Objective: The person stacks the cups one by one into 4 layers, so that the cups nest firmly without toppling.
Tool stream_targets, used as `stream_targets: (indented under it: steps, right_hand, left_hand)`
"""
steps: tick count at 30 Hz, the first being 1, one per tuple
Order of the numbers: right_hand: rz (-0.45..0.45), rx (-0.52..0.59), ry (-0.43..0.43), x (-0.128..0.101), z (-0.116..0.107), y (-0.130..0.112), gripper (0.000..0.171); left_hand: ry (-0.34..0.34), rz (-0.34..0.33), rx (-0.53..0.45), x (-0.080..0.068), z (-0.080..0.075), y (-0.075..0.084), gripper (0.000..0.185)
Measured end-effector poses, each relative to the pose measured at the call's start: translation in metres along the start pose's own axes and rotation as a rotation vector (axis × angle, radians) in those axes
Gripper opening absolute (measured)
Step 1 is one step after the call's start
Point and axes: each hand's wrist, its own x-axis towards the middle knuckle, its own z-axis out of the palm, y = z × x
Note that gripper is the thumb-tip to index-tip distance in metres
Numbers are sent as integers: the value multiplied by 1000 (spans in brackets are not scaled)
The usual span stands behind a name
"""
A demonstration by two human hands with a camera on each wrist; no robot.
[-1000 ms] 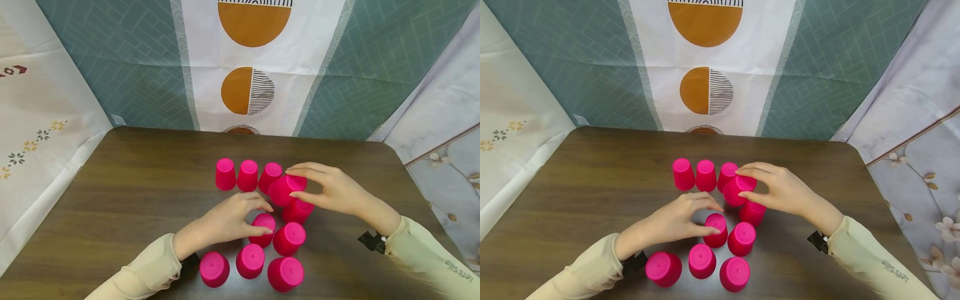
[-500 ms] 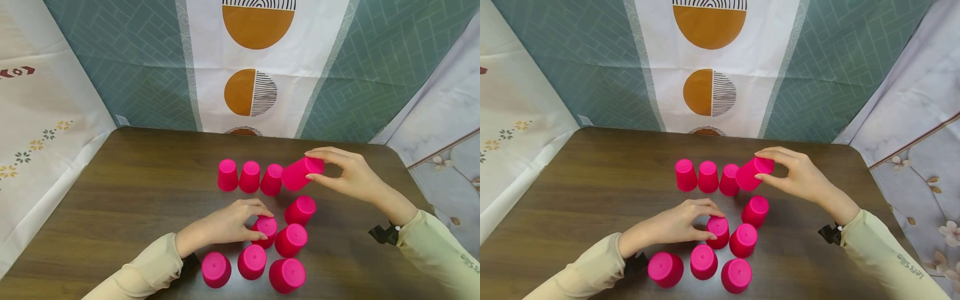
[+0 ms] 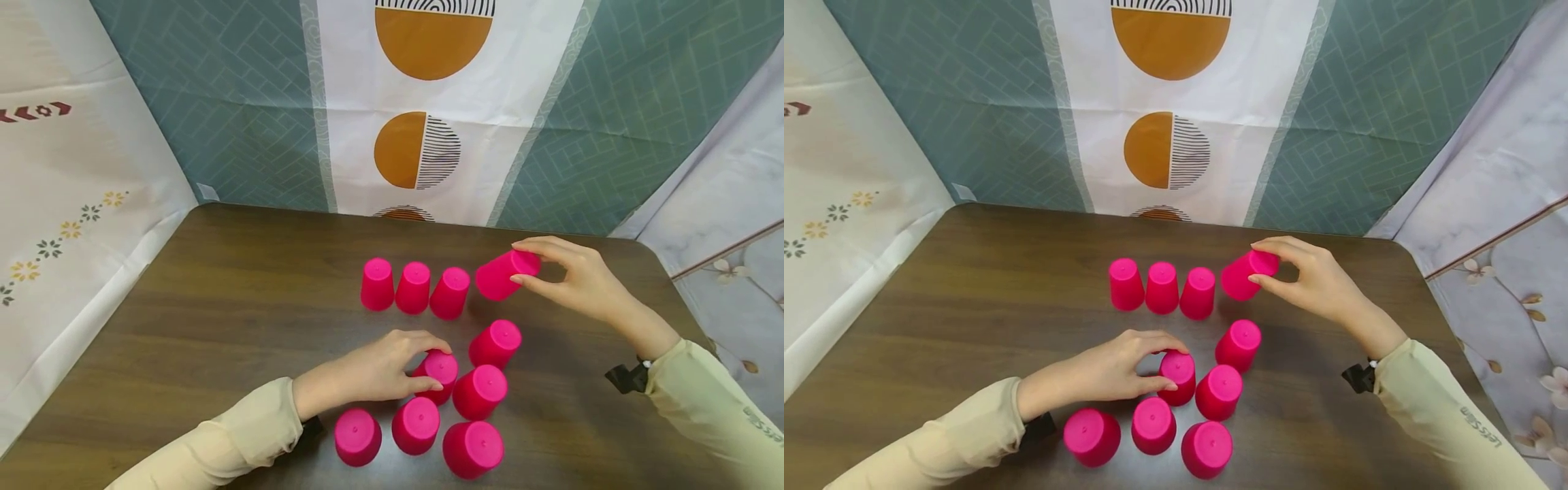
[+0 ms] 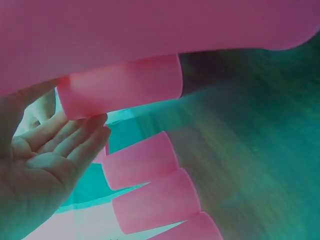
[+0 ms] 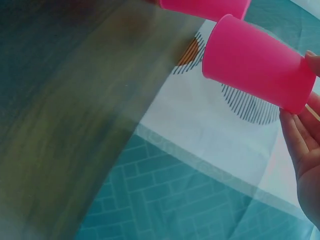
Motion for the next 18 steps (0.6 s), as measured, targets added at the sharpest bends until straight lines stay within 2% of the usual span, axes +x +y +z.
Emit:
stream_targets:
  steps: [9,18]
  right_hand:
    - [84,-47,-66,-14,15,20,52]
    - [166,-30,-140,-23,31,30,49]
  left_hand:
    - [20,34,-48,2,3,-6,44]
    - [19,7,-133,2,5,-4,42]
